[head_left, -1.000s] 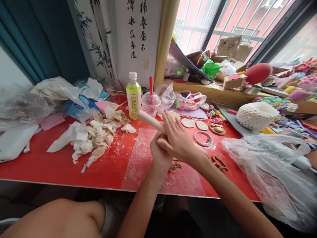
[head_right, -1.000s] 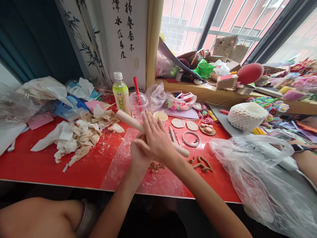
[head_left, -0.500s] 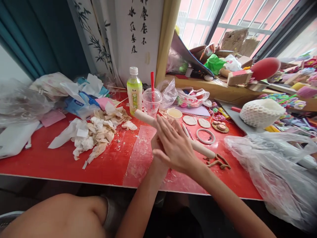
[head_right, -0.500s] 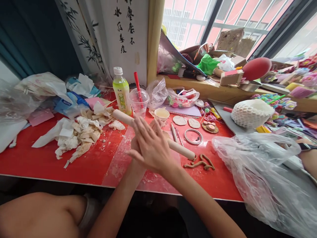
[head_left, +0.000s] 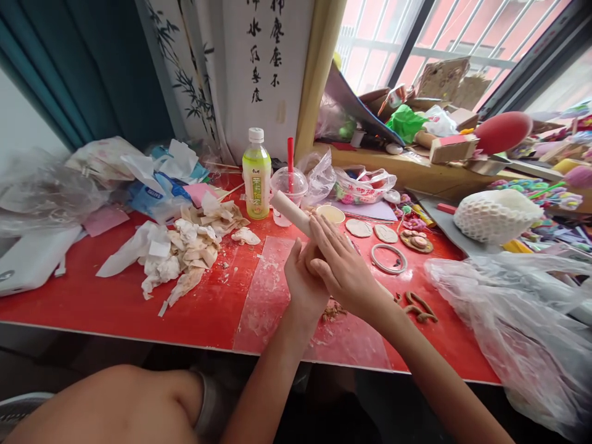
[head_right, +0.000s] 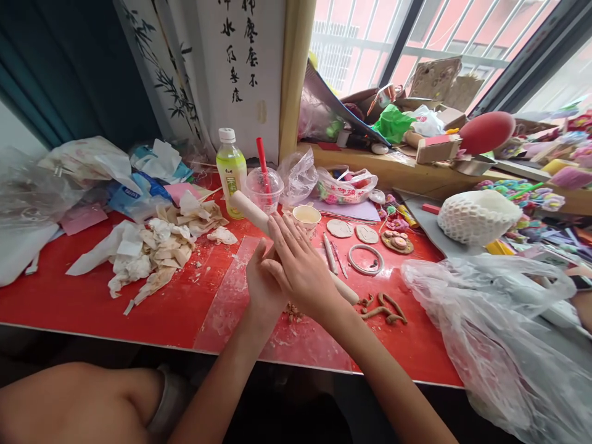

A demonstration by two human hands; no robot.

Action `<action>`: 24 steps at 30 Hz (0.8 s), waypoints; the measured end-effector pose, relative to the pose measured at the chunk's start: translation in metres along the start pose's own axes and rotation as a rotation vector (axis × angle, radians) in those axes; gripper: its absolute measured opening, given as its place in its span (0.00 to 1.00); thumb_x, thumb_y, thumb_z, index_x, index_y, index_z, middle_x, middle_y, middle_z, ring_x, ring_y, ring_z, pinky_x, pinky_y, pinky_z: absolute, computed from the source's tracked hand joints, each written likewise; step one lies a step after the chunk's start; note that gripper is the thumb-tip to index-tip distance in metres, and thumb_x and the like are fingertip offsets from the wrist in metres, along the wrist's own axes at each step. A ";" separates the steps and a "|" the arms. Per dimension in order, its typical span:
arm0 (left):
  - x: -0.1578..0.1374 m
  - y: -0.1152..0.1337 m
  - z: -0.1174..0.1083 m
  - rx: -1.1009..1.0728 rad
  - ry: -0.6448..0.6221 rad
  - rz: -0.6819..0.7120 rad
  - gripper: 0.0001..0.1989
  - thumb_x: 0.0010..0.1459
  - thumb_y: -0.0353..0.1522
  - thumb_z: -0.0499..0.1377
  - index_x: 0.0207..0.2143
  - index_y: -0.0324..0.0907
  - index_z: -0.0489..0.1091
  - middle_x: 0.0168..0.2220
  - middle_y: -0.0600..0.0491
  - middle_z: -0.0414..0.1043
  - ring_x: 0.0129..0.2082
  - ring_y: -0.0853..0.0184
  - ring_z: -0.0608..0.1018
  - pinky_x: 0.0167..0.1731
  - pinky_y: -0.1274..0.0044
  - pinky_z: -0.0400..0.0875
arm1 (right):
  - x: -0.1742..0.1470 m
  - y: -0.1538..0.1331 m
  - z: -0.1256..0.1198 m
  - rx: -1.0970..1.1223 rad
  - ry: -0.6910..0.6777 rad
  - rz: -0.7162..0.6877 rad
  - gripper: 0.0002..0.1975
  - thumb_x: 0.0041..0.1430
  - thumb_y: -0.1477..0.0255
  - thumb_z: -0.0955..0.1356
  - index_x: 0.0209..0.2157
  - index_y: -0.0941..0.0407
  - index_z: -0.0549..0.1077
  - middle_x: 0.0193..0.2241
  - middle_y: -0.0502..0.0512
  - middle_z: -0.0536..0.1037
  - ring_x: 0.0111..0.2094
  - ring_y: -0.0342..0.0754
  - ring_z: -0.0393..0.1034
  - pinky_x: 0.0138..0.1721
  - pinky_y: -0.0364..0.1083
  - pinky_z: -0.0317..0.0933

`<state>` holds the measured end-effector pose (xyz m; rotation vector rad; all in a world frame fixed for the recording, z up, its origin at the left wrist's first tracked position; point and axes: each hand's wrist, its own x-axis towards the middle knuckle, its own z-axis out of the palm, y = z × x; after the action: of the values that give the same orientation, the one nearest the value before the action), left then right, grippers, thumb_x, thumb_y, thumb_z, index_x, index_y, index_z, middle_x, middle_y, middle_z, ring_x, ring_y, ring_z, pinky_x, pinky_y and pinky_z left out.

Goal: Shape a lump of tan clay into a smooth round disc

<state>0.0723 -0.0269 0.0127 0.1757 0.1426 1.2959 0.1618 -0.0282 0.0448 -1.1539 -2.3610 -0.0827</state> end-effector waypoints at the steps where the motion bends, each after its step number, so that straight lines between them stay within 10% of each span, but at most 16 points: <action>1: -0.001 0.000 0.001 -0.027 0.038 -0.003 0.18 0.61 0.40 0.47 0.39 0.39 0.72 0.41 0.51 0.74 0.56 0.65 0.68 0.55 0.77 0.61 | 0.000 0.001 0.002 0.035 0.034 0.013 0.28 0.67 0.65 0.51 0.65 0.55 0.40 0.65 0.55 0.48 0.66 0.49 0.39 0.63 0.56 0.46; 7: -0.005 0.000 0.007 -0.088 0.067 0.059 0.12 0.57 0.30 0.49 0.35 0.39 0.72 0.36 0.51 0.74 0.50 0.68 0.72 0.51 0.79 0.64 | 0.005 0.011 0.006 0.153 0.136 0.265 0.19 0.65 0.67 0.56 0.54 0.55 0.66 0.44 0.56 0.77 0.41 0.50 0.73 0.39 0.48 0.68; 24: 0.007 -0.006 0.003 -0.006 0.255 0.029 0.17 0.62 0.36 0.47 0.33 0.34 0.69 0.36 0.44 0.74 0.42 0.63 0.77 0.44 0.73 0.71 | -0.001 0.024 0.005 0.266 0.251 0.389 0.20 0.62 0.67 0.60 0.54 0.57 0.67 0.38 0.56 0.78 0.36 0.49 0.73 0.36 0.48 0.68</action>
<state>0.0809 -0.0217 0.0142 0.0064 0.3542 1.3442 0.1779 -0.0126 0.0358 -1.3558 -1.8317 0.2030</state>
